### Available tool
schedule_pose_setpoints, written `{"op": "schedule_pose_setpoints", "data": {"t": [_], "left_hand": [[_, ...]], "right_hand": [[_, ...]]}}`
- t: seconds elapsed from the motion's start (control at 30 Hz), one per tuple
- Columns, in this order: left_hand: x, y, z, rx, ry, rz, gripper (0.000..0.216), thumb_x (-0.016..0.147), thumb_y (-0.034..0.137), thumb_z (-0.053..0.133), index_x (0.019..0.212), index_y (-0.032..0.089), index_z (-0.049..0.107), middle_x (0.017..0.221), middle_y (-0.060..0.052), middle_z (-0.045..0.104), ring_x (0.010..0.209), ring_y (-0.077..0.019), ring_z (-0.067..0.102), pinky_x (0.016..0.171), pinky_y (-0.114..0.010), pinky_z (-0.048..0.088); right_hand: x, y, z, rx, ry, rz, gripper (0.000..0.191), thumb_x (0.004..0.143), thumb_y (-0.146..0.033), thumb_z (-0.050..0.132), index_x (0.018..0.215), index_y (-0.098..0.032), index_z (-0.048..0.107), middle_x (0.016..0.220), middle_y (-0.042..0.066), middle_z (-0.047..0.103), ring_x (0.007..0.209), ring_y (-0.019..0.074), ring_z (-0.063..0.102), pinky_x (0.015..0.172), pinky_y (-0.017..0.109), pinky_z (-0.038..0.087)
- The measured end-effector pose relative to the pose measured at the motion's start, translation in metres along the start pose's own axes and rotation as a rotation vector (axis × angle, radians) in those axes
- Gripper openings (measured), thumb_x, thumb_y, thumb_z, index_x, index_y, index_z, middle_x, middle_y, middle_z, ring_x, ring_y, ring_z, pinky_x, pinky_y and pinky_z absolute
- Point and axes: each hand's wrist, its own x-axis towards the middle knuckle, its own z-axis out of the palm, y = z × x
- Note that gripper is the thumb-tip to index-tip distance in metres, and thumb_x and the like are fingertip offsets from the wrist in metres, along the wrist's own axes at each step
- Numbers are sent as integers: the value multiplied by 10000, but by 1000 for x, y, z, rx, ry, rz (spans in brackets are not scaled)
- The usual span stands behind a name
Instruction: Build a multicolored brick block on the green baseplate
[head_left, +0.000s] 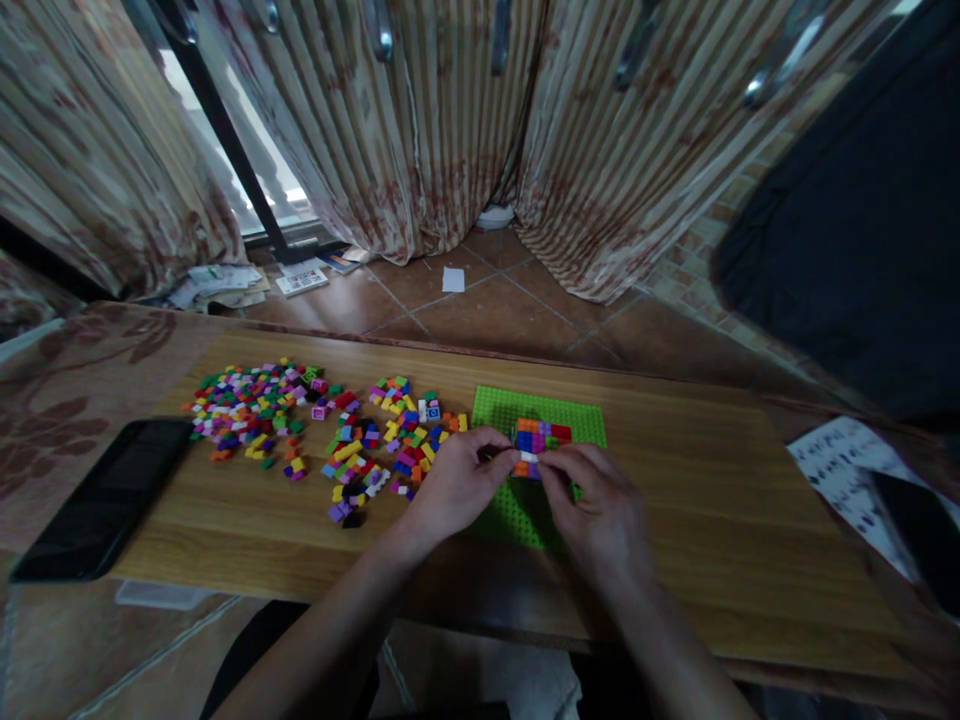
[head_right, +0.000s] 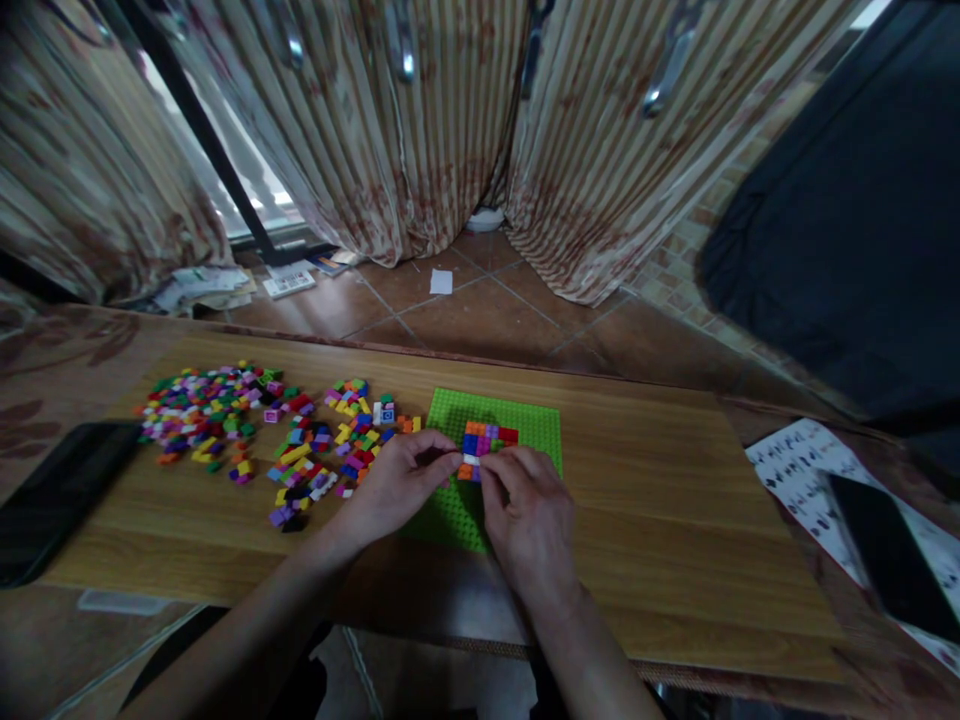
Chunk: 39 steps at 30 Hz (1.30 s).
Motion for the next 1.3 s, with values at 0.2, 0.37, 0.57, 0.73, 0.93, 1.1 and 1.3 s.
{"op": "schedule_pose_setpoints", "data": {"t": [0.2, 0.37, 0.57, 0.73, 0.93, 1.1, 1.3], "left_hand": [[-1, 3, 2, -14, -3, -36, 154, 852, 258, 595, 779, 147, 673, 676, 8, 611, 590, -108, 490, 551, -225, 365], [-1, 3, 2, -5, -5, -40, 155, 850, 266, 596, 773, 152, 667, 656, 8, 603, 557, -106, 484, 514, -219, 359], [-1, 1, 1, -11, -14, -32, 150, 849, 268, 594, 784, 157, 671, 688, -1, 623, 590, -115, 524, 534, -219, 390], [0, -1, 2, -39, -33, -52, 213, 869, 333, 577, 747, 167, 627, 627, 20, 551, 553, -110, 491, 511, -220, 367], [2, -2, 2, -40, -24, -63, 264, 868, 372, 584, 700, 169, 597, 598, 28, 517, 533, -107, 468, 494, -222, 347], [3, -1, 4, -22, 6, -61, 279, 862, 380, 600, 687, 163, 605, 570, 33, 507, 509, -98, 435, 474, -221, 320], [4, -2, 7, -66, 42, -107, 258, 830, 384, 639, 710, 155, 643, 564, 21, 571, 498, -104, 491, 475, -221, 365]], "right_hand": [[6, 5, -9, 109, 62, 226, 177, 905, -352, 609, 903, -222, 729, 898, 43, 703, 803, 192, 649, 744, 338, 526], [9, 13, -9, 136, 12, 367, 368, 839, -502, 653, 1059, -212, 709, 1113, 98, 679, 1048, 271, 626, 936, 469, 489], [8, 17, -1, 159, -50, 400, 570, 764, -546, 723, 1213, -208, 636, 1276, 132, 616, 1212, 306, 560, 1060, 526, 409], [9, 21, 1, 179, -45, 427, 574, 744, -518, 751, 1216, -211, 640, 1236, 128, 646, 1156, 315, 599, 1014, 555, 435], [10, 20, 4, 199, -36, 460, 610, 711, -502, 780, 1219, -193, 644, 1220, 137, 661, 1121, 312, 616, 983, 544, 459], [11, 18, 4, 220, -48, 502, 626, 705, -496, 783, 1229, -186, 639, 1238, 136, 664, 1146, 310, 613, 1011, 533, 444], [10, 21, 7, 336, -53, 529, 633, 696, -465, 799, 1235, -183, 624, 1211, 131, 685, 1109, 294, 635, 997, 523, 463]]}}
